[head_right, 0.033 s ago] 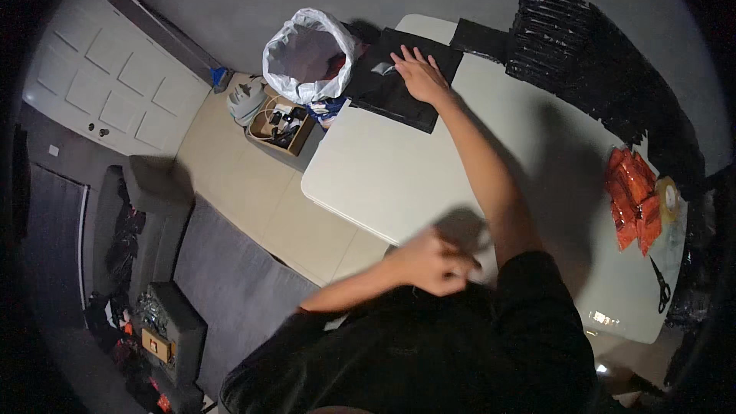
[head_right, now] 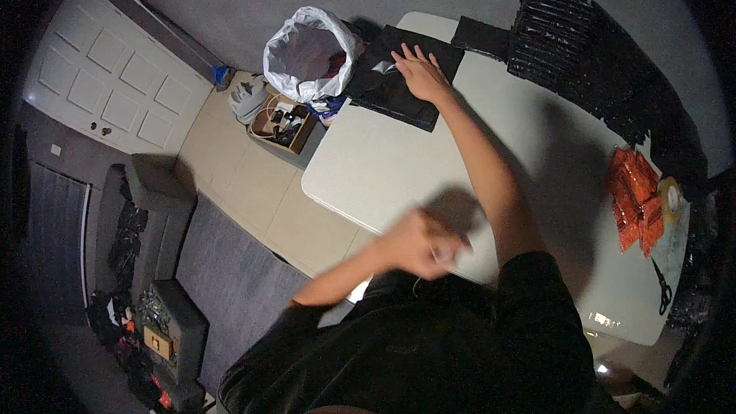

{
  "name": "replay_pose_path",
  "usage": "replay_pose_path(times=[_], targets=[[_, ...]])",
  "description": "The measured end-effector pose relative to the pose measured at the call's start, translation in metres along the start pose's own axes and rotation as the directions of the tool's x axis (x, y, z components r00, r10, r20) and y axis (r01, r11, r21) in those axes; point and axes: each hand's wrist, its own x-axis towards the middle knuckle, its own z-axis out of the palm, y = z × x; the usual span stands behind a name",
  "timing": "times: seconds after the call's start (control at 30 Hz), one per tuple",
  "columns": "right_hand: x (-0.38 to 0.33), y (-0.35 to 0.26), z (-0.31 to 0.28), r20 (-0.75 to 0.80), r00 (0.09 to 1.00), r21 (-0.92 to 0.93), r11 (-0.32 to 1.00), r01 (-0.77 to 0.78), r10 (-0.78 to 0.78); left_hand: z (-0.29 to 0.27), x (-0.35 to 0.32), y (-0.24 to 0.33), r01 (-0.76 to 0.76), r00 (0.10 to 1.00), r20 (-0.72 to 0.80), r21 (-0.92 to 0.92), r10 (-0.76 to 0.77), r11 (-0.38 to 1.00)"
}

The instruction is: Packing orange packaged goods into black shipping envelopes and sealing them with tape.

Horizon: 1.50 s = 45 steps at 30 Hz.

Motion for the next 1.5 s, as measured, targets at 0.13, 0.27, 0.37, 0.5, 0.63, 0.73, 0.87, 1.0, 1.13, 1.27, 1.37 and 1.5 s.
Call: replay_pose_path(times=[0.13,0.27,0.37,0.5,0.63,0.73,0.87,1.0,1.13,1.27,1.37,1.5], targets=[[-0.001,-0.001,-0.002,0.002,1.000,0.018,1.000,0.000,0.000,-0.124,0.044,-0.104,0.475,0.706,-0.626,0.073,-0.331,0.877],[-0.004,-0.007,-0.002,-0.018,1.000,0.073,0.997,-0.010,0.011,-0.183,0.056,-0.206,0.775,0.516,-0.785,0.257,-0.343,0.578],[-0.008,-0.003,0.001,-0.070,0.998,0.095,0.996,0.000,0.007,-0.178,0.057,-0.230,0.822,0.489,-0.786,0.270,-0.379,0.501],[-0.008,-0.008,-0.002,-0.146,0.989,0.127,0.992,0.021,-0.002,-0.181,0.055,-0.239,0.779,0.606,-0.737,0.474,-0.299,0.411],[-0.005,-0.004,-0.002,-0.222,0.975,0.149,0.987,0.051,-0.017,-0.178,0.056,-0.244,0.698,0.670,-0.716,0.518,-0.195,0.494],[-0.008,-0.011,-0.006,-0.339,0.941,0.234,0.969,0.083,0.001,-0.179,0.057,-0.240,0.666,0.641,-0.746,0.425,-0.180,0.612],[-0.010,-0.007,-0.017,-0.484,0.865,0.420,0.903,0.094,0.135,-0.173,0.076,-0.212,0.519,0.625,-0.775,0.326,-0.091,0.790],[-0.007,-0.001,-0.040,-0.539,0.825,0.438,0.893,0.103,0.169,-0.156,0.092,-0.190,0.259,0.618,-0.784,0.277,0.062,0.925],[-0.015,0.034,-0.085,-0.431,0.875,0.685,0.711,0.158,0.220,-0.118,0.106,-0.155,0.154,0.694,-0.720,0.154,0.004,0.976],[-0.055,0.031,-0.139,0.245,0.933,0.901,0.294,-0.320,0.264,-0.099,0.096,-0.142,-0.004,0.833,-0.551,0.079,0.047,0.997],[-0.108,0.060,-0.161,0.322,0.932,0.915,0.198,-0.351,0.168,-0.083,0.104,-0.132,0.017,0.901,-0.412,-0.283,-0.137,0.959],[-0.158,0.052,-0.191,-0.132,0.963,0.886,0.464,0.008,0.234,-0.065,0.101,-0.137,0.074,0.922,-0.287,-0.526,-0.259,0.848]])
